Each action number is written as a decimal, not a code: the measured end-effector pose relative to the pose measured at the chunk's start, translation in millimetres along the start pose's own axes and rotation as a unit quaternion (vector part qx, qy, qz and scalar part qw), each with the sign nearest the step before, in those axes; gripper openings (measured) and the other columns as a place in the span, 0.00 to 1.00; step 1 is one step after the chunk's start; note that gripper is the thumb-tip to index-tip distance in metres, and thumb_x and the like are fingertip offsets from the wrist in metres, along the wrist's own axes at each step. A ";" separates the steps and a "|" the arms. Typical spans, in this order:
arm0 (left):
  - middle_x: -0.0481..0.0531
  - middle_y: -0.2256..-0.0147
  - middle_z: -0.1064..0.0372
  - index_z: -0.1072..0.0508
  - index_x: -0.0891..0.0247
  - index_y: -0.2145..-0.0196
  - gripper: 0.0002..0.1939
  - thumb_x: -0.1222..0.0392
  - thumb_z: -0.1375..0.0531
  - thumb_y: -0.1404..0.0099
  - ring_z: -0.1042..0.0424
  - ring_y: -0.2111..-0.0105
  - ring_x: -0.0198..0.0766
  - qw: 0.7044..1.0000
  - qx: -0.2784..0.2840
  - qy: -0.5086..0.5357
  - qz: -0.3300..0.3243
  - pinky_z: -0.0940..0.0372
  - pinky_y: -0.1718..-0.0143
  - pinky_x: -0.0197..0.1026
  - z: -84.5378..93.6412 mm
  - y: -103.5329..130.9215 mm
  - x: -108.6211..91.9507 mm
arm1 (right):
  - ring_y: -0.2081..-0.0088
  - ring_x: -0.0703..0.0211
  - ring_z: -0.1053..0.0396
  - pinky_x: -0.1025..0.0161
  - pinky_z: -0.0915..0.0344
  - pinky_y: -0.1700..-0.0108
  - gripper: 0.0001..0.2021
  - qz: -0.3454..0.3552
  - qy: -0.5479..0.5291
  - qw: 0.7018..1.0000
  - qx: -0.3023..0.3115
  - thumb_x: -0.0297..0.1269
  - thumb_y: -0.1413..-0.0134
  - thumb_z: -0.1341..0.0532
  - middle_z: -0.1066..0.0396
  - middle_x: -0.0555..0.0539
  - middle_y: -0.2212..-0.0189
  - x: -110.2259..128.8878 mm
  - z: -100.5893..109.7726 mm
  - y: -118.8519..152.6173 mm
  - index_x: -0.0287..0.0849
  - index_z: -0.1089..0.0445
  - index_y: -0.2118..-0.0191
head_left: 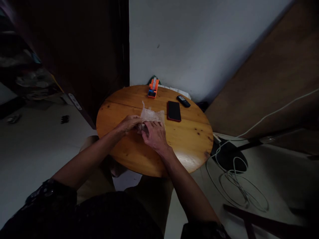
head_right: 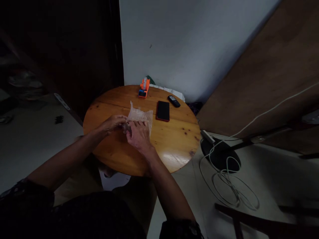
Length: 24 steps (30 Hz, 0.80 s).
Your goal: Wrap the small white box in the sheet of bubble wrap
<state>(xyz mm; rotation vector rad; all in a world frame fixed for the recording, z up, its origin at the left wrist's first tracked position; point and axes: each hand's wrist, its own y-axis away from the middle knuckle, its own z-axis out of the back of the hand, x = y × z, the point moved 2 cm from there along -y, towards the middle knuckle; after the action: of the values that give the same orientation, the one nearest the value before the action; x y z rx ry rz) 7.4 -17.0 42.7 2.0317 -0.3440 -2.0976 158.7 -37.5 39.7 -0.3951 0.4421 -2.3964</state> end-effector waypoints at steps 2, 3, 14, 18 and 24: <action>0.46 0.78 0.32 0.27 0.66 0.67 0.10 0.66 0.41 0.50 0.36 0.80 0.30 1.000 0.018 -0.019 -0.006 0.40 0.76 0.34 -1.0 2.4 -1.4 | 0.56 0.45 0.32 0.52 0.45 0.50 0.14 -0.020 -0.026 0.999 -0.003 0.32 0.44 0.41 0.23 0.39 0.59 -2.2 2.7 -0.2 0.38 0.28 0.53; 0.46 0.77 0.32 0.26 0.66 0.66 0.11 0.66 0.41 0.50 0.36 0.79 0.30 0.999 0.028 -0.037 -0.019 0.41 0.75 0.34 -1.3 3.7 -2.0 | 0.57 0.46 0.31 0.52 0.45 0.50 0.13 -0.028 -0.037 0.999 -0.004 0.31 0.45 0.42 0.22 0.40 0.61 -3.5 3.5 -0.2 0.39 0.28 0.55; 0.46 0.78 0.36 0.25 0.64 0.72 0.06 0.61 0.41 0.44 0.39 0.76 0.34 0.881 0.006 -0.427 -0.204 0.49 0.73 0.38 -17.3 2.8 -3.7 | 0.59 0.51 0.29 0.55 0.35 0.54 0.10 -0.122 -0.180 0.965 -0.150 0.33 0.44 0.46 0.23 0.44 0.61 -39.5 4.7 1.7 0.44 0.28 0.61; 0.47 0.76 0.34 0.23 0.62 0.70 0.07 0.58 0.40 0.43 0.38 0.75 0.36 0.854 0.025 -0.468 -0.224 0.50 0.72 0.39 -16.9 -1.0 -6.7 | 0.56 0.48 0.29 0.53 0.33 0.54 0.14 -0.191 -0.191 0.953 -0.137 0.42 0.44 0.41 0.25 0.41 0.57 -61.8 12.4 6.7 0.43 0.29 0.55; 0.52 0.70 0.27 0.21 0.60 0.65 0.10 0.58 0.41 0.42 0.31 0.70 0.42 0.821 0.061 -0.533 -0.197 0.47 0.71 0.40 -19.0 1.9 -18.1 | 0.59 0.46 0.27 0.51 0.32 0.55 0.34 -0.317 -0.185 0.930 -0.020 0.55 0.50 0.33 0.25 0.36 0.53 -79.4 17.4 33.0 0.40 0.33 0.41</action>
<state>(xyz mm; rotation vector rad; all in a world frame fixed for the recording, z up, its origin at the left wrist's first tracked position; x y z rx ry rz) 27.0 -13.8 60.0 0.7555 -0.1995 -3.3754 242.2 -13.0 28.7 -1.1322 0.2043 -2.8275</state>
